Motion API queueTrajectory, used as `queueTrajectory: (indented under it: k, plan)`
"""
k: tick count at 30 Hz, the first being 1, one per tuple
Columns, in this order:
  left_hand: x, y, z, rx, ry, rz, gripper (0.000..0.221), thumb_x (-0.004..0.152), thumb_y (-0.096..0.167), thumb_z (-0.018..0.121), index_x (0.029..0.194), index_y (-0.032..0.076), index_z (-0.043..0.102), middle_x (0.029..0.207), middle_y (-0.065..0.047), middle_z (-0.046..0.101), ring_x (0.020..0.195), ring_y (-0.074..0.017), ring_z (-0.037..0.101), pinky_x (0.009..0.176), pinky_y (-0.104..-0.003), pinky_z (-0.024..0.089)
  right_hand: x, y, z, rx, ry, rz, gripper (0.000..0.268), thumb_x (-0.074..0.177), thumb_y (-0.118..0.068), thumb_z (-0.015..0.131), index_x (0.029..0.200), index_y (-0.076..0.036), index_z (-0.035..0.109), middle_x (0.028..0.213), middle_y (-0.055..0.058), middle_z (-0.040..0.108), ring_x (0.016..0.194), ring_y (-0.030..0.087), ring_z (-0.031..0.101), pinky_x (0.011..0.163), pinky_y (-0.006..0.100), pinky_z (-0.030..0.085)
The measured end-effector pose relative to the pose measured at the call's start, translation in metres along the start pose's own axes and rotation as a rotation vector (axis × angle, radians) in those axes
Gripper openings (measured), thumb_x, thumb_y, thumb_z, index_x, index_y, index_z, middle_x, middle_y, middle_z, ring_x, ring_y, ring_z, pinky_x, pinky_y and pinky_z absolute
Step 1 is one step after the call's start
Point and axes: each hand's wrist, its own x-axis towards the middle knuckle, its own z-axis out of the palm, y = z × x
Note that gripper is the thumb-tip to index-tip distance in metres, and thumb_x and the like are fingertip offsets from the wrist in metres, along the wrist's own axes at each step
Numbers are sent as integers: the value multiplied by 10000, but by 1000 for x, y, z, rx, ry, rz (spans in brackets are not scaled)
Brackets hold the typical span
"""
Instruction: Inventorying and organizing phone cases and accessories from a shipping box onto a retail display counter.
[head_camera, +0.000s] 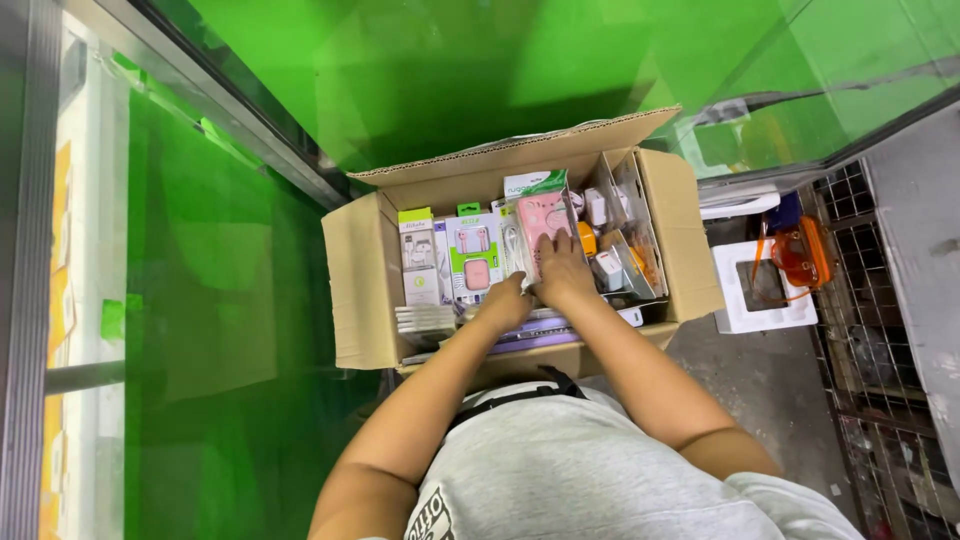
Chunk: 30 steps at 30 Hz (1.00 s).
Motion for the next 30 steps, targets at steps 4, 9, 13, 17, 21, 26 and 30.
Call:
queueTrajectory:
  k: [4, 9, 13, 17, 21, 26, 30]
  plan:
    - [-8, -3, 1, -258, 130, -59, 504, 878, 185, 664, 1353, 27, 606, 1154, -231, 727, 1040, -367, 717, 906, -428, 562, 5, 9, 6, 58, -1, -19, 962, 695, -236, 891, 1486, -48, 377, 1573, 290, 302, 1426, 499, 338, 1166, 496, 368]
    - [-17, 8, -8, -402, 167, -124, 455, 874, 157, 652, 1311, 30, 637, 1093, -177, 756, 912, -289, 748, 783, -383, 587, -1, -8, -17, 130, -40, 96, 912, 731, -259, 875, 1470, -59, 381, 1562, 274, 319, 1394, 506, 375, 1124, 515, 412]
    - [-12, 2, -1, -410, 217, -87, 419, 883, 145, 670, 1286, 27, 664, 1046, -157, 767, 889, -255, 732, 771, -362, 570, 8, 0, -20, 93, -129, 140, 726, 760, -176, 789, 1390, -68, 445, 1485, 245, 459, 1342, 456, 496, 1076, 501, 482]
    - [-11, -1, 1, -542, 229, -174, 411, 892, 133, 660, 1291, 37, 663, 1045, -135, 753, 867, -251, 709, 735, -370, 561, 11, 45, -8, 247, 18, 87, 703, 767, -113, 724, 1407, -45, 439, 1291, 305, 617, 1184, 461, 619, 1017, 519, 512]
    - [-5, -2, 13, -622, 313, -77, 420, 900, 106, 673, 1308, 14, 643, 1080, -121, 750, 924, -206, 700, 770, -320, 558, -7, 74, -18, 310, 216, 178, 675, 823, -115, 680, 1460, -94, 458, 1119, 311, 694, 1049, 482, 675, 961, 546, 528]
    - [-21, 57, -5, -869, 262, 4, 557, 933, 171, 692, 1427, 23, 481, 1165, -102, 703, 1023, -167, 676, 879, -298, 547, -38, 81, -52, 621, 454, -32, 663, 847, -12, 618, 1488, -65, 457, 1133, 271, 715, 1047, 378, 729, 916, 454, 563]
    - [-55, 121, -42, -1288, 16, 52, 485, 987, 163, 655, 1422, 40, 480, 1224, -72, 676, 1081, -152, 641, 940, -328, 514, -65, 60, -95, 1344, 251, -217, 680, 874, 95, 529, 1527, -22, 381, 1251, 155, 670, 1089, 209, 665, 884, 302, 543]
